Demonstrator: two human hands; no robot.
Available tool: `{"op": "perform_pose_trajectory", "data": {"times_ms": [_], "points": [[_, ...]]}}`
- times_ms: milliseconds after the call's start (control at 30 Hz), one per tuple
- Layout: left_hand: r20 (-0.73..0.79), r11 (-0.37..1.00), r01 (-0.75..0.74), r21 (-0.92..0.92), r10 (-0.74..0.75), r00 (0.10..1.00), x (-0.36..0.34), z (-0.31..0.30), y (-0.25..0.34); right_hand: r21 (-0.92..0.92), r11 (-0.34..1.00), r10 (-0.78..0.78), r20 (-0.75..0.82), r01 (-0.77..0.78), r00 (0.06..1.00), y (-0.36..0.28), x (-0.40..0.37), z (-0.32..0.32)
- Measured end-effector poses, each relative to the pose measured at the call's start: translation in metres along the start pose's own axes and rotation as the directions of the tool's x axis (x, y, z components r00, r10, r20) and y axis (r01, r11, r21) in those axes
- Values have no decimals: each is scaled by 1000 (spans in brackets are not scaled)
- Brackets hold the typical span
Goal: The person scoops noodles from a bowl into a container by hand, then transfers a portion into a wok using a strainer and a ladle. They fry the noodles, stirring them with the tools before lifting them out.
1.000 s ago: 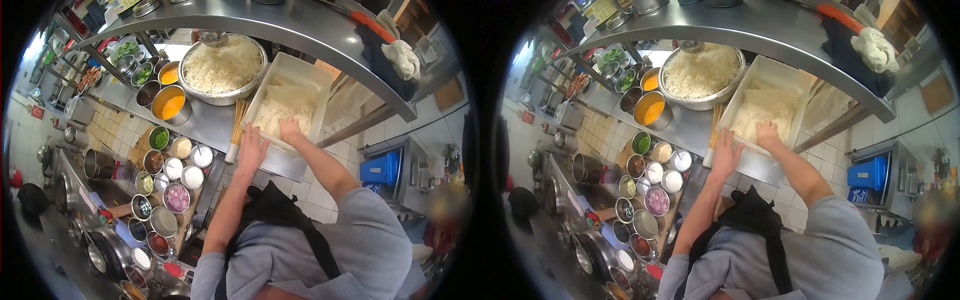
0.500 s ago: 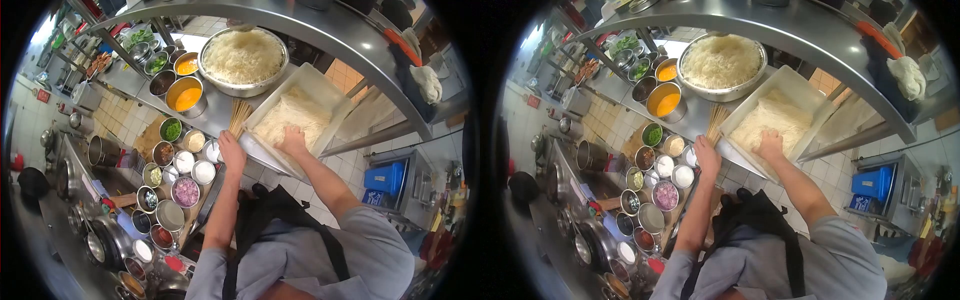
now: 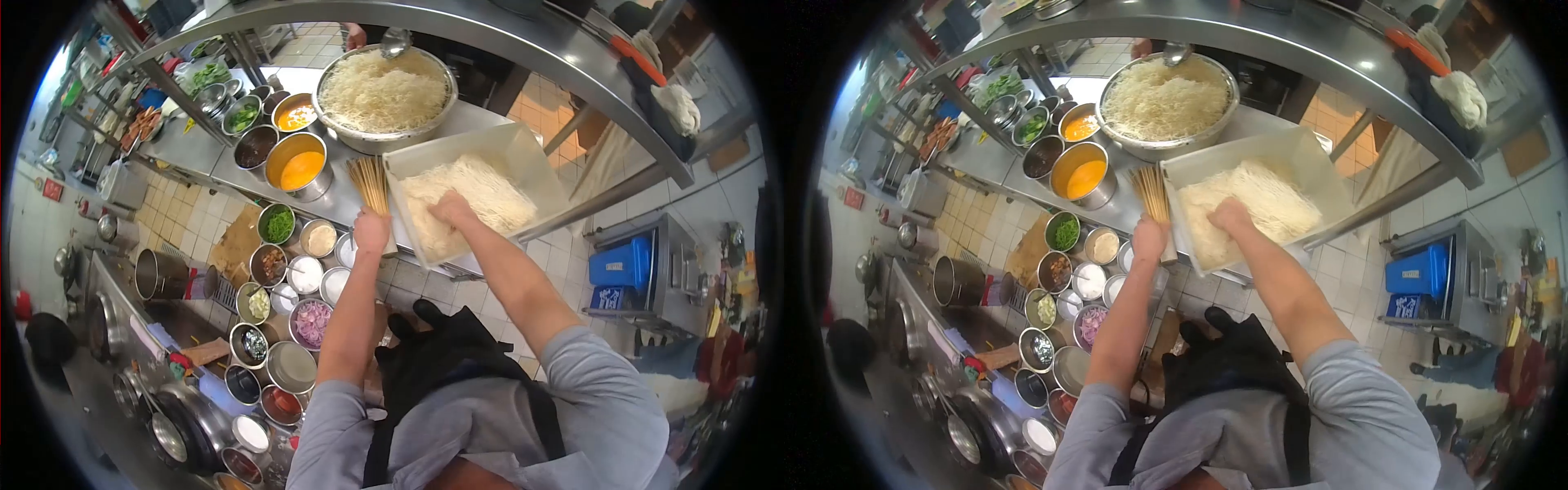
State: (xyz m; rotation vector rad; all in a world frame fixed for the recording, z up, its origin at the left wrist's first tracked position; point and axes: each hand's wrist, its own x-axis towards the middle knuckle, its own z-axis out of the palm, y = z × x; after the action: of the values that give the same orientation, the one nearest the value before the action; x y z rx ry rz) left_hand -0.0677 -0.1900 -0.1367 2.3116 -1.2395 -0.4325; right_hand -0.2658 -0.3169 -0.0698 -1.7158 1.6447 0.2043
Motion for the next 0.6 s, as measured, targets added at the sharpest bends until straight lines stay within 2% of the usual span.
{"op": "perform_pose_trajectory", "data": {"times_ms": [33, 67, 133, 167, 267, 300, 367, 467, 500, 600], "points": [[-72, 998, -27, -60, 23, 997, -2, -7, 1, 31, 999, -36, 50, 34, 998, -2, -2, -7], [-144, 991, -56, -118, 39, 989, -4, -11, 4, -46, 996, -72, 42, 74, 997, -1, -4, -18], [-146, 925, -21, -380, -38, 989, -32, -56, 39, -199, 967, -152, 36, 157, 988, -8, -25, -52], [-136, 866, 3, -500, -82, 987, -45, -71, 55, -336, 915, -256, -50, 225, 965, -6, -34, -57], [-29, 844, -87, -529, 84, 996, -63, -64, 83, -470, 830, -319, 43, 301, 947, -12, -41, -34], [-33, 897, -161, -411, 162, 986, -64, -49, 77, -492, 758, -413, 148, 429, 899, -17, -43, -25], [-84, 935, -161, -316, 142, 986, -69, -36, 86, -488, 568, -566, 353, 663, 745, -24, -46, -5], [-103, 945, -184, -269, 162, 981, -68, -28, 86, -649, 323, -555, 460, 689, 693, -7, -35, 13], [-89, 945, -170, -280, 151, 985, -70, -32, 88, -614, 355, -597, 431, 705, 677, 4, -29, 6], [-65, 947, -127, -296, 113, 991, -75, -35, 90, -622, 428, -543, 403, 656, 737, 23, -13, -18]]}}
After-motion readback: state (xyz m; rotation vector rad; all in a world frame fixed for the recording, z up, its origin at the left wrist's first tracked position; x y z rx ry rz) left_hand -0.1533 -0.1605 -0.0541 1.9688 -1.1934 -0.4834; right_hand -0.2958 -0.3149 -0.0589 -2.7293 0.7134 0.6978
